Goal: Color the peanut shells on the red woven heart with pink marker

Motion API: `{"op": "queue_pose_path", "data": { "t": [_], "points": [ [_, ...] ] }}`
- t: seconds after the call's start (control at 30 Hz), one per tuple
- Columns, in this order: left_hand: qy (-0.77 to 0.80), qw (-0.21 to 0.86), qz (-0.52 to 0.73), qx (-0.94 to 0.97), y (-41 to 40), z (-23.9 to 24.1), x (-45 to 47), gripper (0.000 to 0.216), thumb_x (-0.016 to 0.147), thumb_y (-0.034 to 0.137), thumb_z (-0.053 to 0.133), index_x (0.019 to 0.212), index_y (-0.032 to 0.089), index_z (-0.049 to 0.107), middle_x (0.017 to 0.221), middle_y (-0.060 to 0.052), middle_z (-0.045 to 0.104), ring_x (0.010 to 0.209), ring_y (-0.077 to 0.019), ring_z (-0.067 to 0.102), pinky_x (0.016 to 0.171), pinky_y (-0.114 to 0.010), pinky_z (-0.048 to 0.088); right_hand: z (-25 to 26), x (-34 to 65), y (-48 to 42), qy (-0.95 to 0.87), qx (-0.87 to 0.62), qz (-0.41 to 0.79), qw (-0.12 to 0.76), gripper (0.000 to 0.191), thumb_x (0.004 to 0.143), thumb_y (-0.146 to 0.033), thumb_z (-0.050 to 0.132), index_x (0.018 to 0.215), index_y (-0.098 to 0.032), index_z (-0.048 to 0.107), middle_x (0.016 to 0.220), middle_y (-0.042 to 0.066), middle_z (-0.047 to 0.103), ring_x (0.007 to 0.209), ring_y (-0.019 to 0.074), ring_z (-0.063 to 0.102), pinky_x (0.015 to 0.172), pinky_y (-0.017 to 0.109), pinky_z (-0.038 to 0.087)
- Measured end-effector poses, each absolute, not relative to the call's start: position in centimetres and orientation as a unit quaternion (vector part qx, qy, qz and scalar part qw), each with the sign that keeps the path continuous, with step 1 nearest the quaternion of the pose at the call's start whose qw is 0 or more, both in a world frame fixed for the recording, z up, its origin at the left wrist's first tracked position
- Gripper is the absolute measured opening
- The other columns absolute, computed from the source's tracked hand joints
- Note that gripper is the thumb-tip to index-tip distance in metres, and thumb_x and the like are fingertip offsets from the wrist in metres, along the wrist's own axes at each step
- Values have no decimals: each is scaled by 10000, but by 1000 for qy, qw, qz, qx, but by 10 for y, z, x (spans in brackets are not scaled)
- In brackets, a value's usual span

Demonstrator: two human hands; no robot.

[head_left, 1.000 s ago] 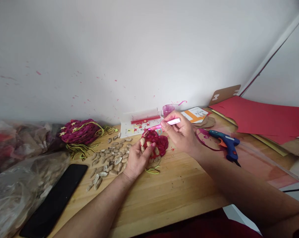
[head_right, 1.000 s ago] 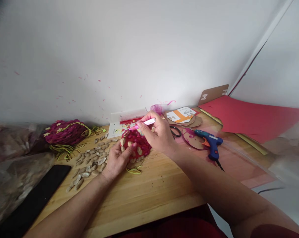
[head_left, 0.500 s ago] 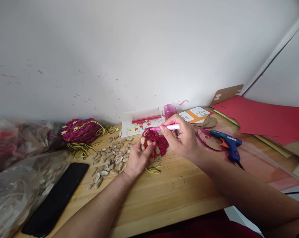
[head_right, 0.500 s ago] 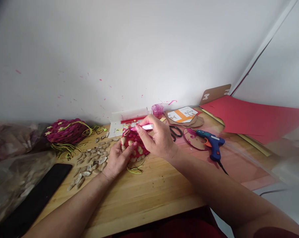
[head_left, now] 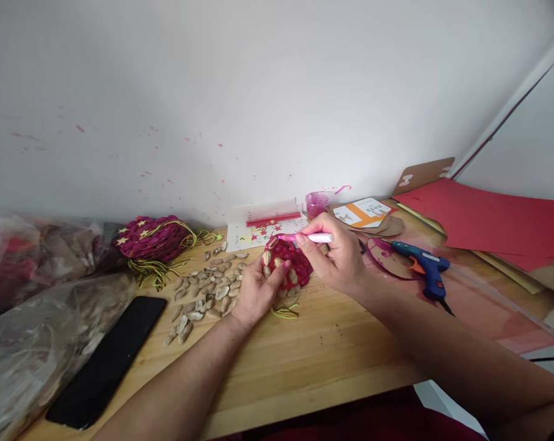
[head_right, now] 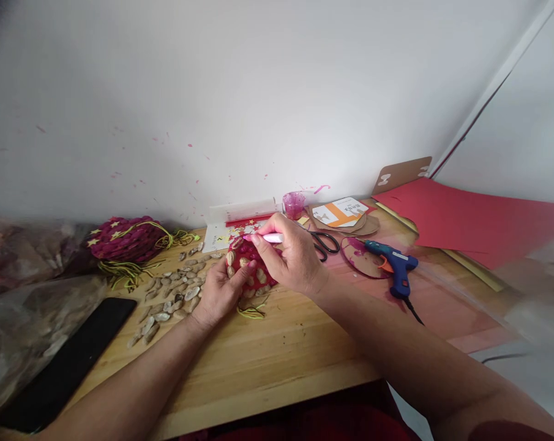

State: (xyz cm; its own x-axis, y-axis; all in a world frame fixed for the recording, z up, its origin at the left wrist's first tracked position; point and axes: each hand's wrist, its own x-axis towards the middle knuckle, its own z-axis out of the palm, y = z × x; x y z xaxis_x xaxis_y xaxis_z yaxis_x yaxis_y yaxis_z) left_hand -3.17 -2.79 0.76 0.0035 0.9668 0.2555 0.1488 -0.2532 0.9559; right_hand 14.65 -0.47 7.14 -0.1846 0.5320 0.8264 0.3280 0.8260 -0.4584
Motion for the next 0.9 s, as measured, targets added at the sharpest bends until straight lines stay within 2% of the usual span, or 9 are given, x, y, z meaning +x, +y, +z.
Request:
{"op": "queue_pose_path", "data": {
  "t": [0.2,0.43,0.9],
  "points": [
    [460,383,531,600,-30,12,-31,269,881,433,736,903,167,705,808,-16,730,709,-153,608,705,-262,531,70,145,-6,-750,-256,102,601,95,976,-203,655,924,-239,584,818,2,696,692,138,628,627,286,504],
    [468,393,527,591,-27,6,-32,310,879,470,741,931,166,712,832,-23,741,722,-162,634,710,-268,541,61,147,5,-712,-288,213,604,127,997,-308,657,921,-245,578,745,-15,635,670,149,597,616,302,486],
    [472,387,534,585,-28,11,-30,300,842,463,750,840,172,679,741,-8,703,636,-141,586,631,-252,515,61,145,2,-725,-274,210,597,88,995,-269,654,938,-237,596,787,-10,659,647,130,587,644,301,499]
  ]
}}
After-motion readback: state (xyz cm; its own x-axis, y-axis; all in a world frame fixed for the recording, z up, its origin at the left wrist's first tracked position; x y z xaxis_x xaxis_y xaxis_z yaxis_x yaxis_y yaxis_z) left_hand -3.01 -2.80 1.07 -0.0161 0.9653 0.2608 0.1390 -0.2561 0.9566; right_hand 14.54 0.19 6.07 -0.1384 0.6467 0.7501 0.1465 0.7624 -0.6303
